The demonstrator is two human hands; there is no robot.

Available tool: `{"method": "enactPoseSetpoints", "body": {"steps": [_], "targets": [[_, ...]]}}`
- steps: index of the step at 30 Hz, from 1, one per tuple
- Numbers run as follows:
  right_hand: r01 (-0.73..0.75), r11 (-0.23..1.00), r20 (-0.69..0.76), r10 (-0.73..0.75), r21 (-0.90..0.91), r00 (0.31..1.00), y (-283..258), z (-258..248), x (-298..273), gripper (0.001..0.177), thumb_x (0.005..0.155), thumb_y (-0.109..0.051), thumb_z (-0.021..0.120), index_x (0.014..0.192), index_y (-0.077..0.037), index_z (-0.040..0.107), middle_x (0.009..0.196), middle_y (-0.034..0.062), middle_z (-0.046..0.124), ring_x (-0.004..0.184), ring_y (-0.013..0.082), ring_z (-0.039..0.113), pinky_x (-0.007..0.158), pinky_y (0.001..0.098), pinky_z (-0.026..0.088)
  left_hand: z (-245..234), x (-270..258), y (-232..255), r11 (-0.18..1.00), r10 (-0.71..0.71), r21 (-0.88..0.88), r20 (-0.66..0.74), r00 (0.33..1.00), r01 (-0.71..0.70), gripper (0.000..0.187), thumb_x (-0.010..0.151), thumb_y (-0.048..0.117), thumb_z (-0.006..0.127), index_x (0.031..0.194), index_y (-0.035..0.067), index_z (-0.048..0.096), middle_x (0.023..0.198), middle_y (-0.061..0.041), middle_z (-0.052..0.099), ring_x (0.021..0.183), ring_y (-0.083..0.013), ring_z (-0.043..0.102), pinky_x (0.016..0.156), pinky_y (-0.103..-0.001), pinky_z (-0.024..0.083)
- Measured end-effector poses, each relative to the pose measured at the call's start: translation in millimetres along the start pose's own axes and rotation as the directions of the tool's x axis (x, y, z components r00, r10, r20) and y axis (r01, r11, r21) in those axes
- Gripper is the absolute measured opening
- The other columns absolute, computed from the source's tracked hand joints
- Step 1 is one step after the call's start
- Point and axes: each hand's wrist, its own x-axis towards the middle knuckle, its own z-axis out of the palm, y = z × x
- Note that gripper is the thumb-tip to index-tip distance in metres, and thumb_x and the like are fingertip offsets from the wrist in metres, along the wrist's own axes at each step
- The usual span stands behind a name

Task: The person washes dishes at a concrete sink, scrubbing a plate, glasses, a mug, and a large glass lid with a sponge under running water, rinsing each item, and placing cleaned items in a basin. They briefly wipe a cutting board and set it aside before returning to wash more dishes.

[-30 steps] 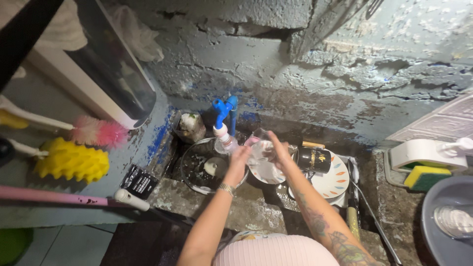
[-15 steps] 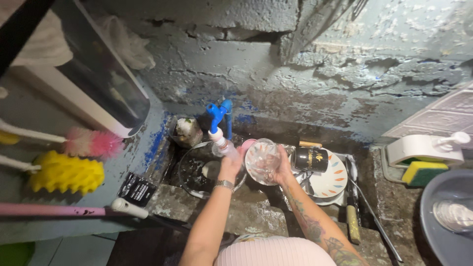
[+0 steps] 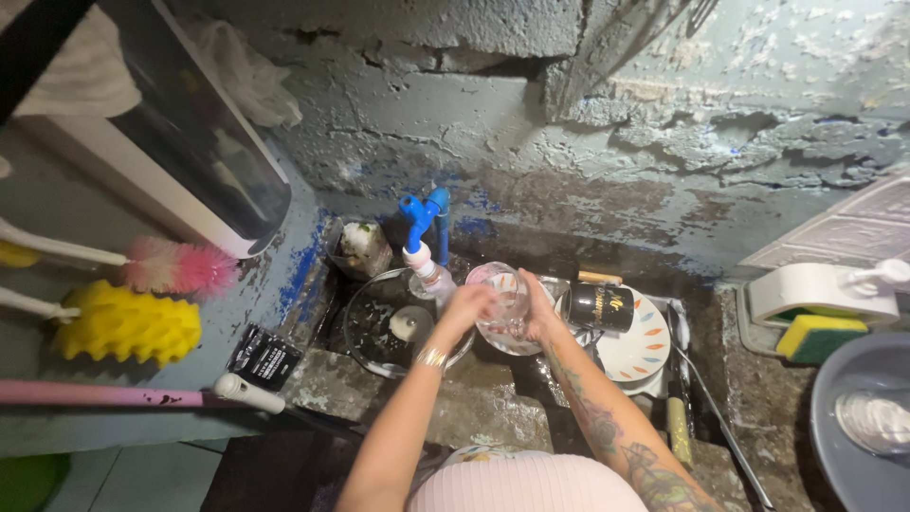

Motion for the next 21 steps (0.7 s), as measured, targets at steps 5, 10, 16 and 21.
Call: {"method": "enactPoseSetpoints", "body": {"steps": [5,10,16,21], "targets": [[-0.095,0.989,0.022,0.093,0.114,0.995,19.0,3.2,5.1,0.085,0.079,-0.079,0.052,0.131,-0.012,0.057,0.125,0.0221,0.064,0.102,0.042,0.068,0.073,0.0565,0.062,5.5,-60.3,46.4,0.964,0.079,-0.179,-0.516,0.853,-0.198,0.034,0.087,0.007,0.071,0.118,0.008,0.057,0.104,0.002,0.066,0.091,-0.0086,0.064,0.079,-0.028,0.051],[-0.161,0.967,0.018,0.161,0.199,0.987,26.9,9.0,0.0,0.088,0.083,-0.083,0.047,0.133,-0.012,0.055,0.125,0.0278,0.062,0.097,0.0501,0.066,0.063,0.0476,0.063,19.0,-62.4,95.4,0.912,-0.01,-0.375,-0.427,0.904,-0.167,0.028,0.095,0.017,0.072,0.119,0.005,0.064,0.107,0.0,0.067,0.094,-0.0114,0.06,0.079,-0.03,0.048],[-0.224,0.973,0.23,0.206,0.058,0.951,31.7,3.1,-21.8,0.094,0.082,-0.079,0.046,0.138,-0.004,0.056,0.109,0.0306,0.067,0.077,0.0502,0.072,0.05,0.0468,0.063,25.9,-60.2,115.9,0.908,-0.027,-0.386,-0.436,0.9,-0.16,0.035,0.093,0.021,0.072,0.123,0.007,0.063,0.115,-0.001,0.07,0.105,-0.0127,0.065,0.09,-0.031,0.052],[-0.21,0.976,0.198,0.197,0.048,0.96,33.8,11.6,-28.7,0.095,0.084,-0.079,0.049,0.136,0.0,0.056,0.112,0.032,0.067,0.078,0.0492,0.072,0.05,0.046,0.063,26.8,-71.3,132.8,0.902,-0.077,-0.427,-0.301,0.951,-0.062,0.034,0.094,0.025,0.07,0.122,0.006,0.065,0.112,-0.004,0.07,0.102,-0.0152,0.066,0.088,-0.033,0.053]]}}
